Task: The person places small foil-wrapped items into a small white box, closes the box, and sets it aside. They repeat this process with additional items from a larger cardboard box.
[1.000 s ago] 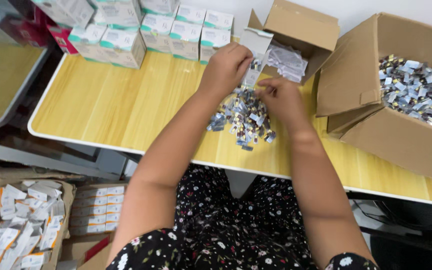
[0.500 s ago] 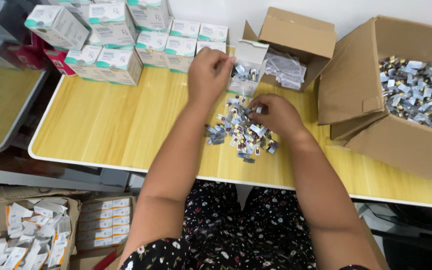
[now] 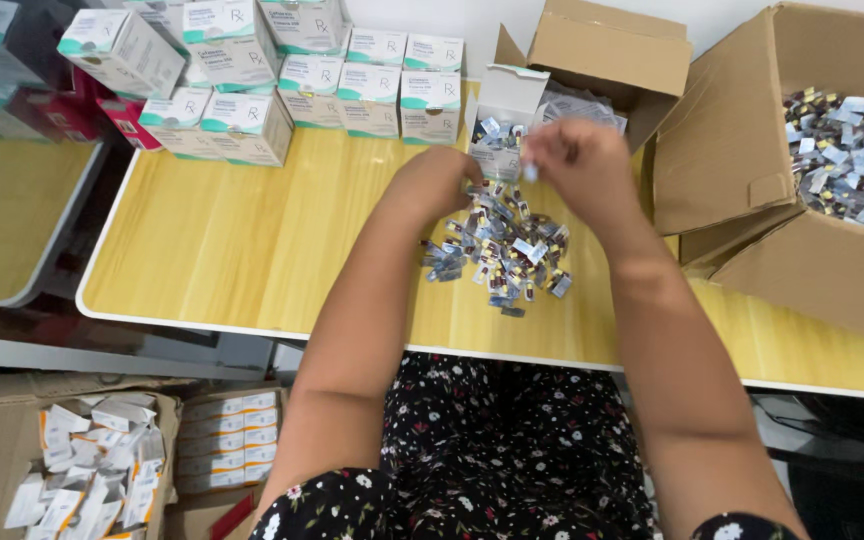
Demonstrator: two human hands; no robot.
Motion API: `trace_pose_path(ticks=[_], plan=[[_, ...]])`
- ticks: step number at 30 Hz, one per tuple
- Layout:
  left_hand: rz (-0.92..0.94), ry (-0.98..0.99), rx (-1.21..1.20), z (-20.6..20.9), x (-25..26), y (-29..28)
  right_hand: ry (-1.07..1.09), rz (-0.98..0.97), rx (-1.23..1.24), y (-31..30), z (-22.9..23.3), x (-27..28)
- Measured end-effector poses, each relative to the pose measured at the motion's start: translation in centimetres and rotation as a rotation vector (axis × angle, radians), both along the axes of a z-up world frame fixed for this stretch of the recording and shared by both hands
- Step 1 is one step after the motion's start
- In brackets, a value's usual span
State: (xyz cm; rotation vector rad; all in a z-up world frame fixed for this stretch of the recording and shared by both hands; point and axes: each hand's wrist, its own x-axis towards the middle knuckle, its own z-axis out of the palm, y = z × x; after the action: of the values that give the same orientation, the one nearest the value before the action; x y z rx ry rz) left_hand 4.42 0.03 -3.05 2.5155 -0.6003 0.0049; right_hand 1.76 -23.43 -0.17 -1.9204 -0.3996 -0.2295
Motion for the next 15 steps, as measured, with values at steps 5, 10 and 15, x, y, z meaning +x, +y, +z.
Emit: trace_pose_path(ticks=[5, 10, 15], plan=[[-0.006, -0.007, 0.018, -1.1, 0.6, -0.1, -0.361, -0.085, -0.143, 1.2, 2.5, 2.7], [-0.017, -0.037, 0.037, -1.1, 1.0, 0.1, -0.297, -0.192, -0.072, -0.6, -0.8, 1.7], [-0.121, -0.018, -0.083, 0.9, -0.1, 0.4, 0.01, -0.174, -0.114, -2.3, -3.5, 1.1]])
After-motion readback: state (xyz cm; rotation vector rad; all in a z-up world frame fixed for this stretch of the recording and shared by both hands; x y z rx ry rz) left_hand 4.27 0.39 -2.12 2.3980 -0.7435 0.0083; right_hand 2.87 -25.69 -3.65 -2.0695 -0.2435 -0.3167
